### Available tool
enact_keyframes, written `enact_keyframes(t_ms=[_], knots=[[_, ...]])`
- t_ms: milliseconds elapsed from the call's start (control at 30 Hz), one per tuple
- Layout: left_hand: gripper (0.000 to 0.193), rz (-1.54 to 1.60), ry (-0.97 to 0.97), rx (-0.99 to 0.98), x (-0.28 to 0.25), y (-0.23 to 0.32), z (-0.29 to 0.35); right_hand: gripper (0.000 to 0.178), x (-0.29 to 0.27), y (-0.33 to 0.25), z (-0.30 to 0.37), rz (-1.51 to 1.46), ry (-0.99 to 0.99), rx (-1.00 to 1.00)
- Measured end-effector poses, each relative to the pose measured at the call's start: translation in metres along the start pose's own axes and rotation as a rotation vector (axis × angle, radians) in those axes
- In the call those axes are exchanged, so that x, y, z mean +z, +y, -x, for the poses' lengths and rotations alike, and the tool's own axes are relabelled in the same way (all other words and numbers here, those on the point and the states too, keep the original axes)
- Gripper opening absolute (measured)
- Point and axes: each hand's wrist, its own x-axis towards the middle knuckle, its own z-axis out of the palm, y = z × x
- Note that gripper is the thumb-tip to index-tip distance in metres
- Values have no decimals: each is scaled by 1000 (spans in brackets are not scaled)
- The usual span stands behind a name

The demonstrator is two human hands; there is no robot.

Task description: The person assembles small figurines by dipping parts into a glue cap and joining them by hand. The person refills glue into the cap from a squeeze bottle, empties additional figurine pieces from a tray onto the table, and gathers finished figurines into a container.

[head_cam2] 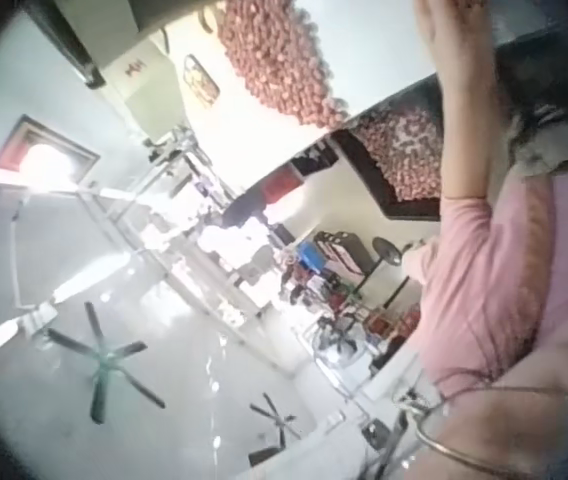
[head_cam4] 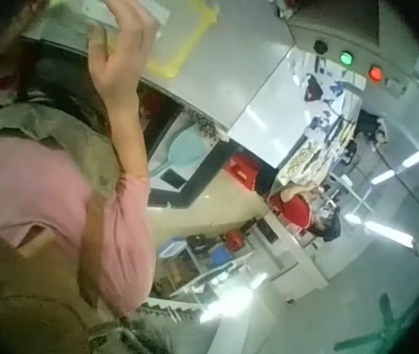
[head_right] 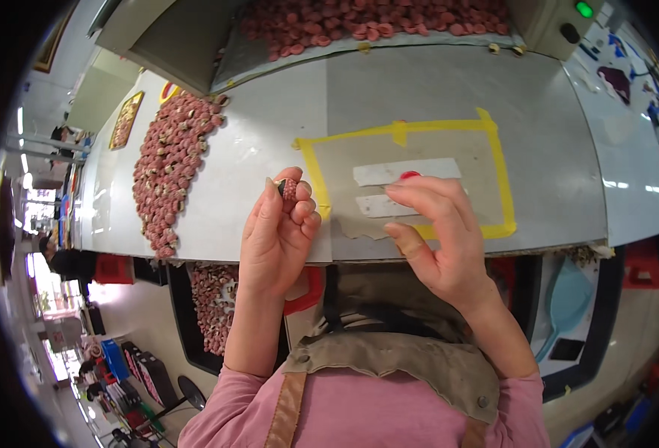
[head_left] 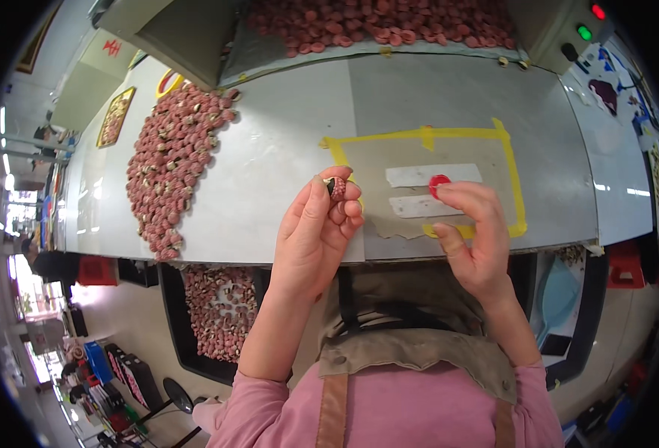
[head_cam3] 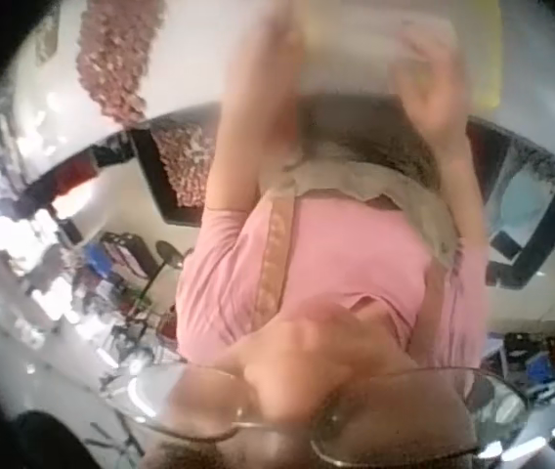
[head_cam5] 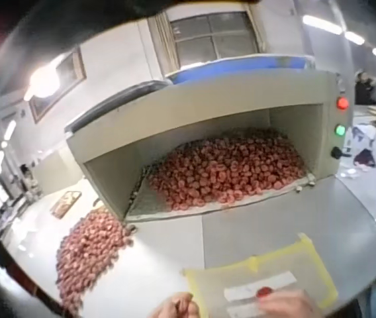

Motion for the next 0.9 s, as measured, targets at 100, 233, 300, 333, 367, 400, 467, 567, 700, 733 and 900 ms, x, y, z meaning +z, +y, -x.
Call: enact_keyframes(t_ms=[100, 233, 300, 333, 367, 400, 467, 567, 700, 733, 900], knots=[[28, -289, 98, 70, -7, 16, -4, 28, 1, 0, 1, -61, 20, 11], [22, -1250, 87, 413, -15, 39, -27, 25, 2, 0, 4, -72, 46, 50], [23, -1507, 120, 586, -28, 55, -44, 25, 3, -1, 2, -84, 39, 29], [21, -1646, 126, 671, -35, 62, -58, 25, 1, -1, 2, -70, 38, 31], [20, -1811, 171, 785, -41, 73, -70, 25, 0, -4, 1, -78, 39, 15], [20, -1811, 176, 796, -47, 81, -83, 24, 0, -5, 2, -94, 27, 22], [19, -2085, 117, 921, -58, 96, -109, 24, 0, -5, 2, -105, 22, 22], [18, -2303, 244, 962, -88, 119, -145, 25, 2, -8, 1, -66, 31, 16], [14, -2422, 364, 975, -93, 126, -149, 24, -2, -8, -1, -14, 26, 2], [12, -2509, 355, 981, -89, 122, -152, 26, -3, -6, -1, 7, 17, -51], [23, -2368, 255, 826, -105, 111, -160, 33, -16, 12, 9, -24, 29, -107]])
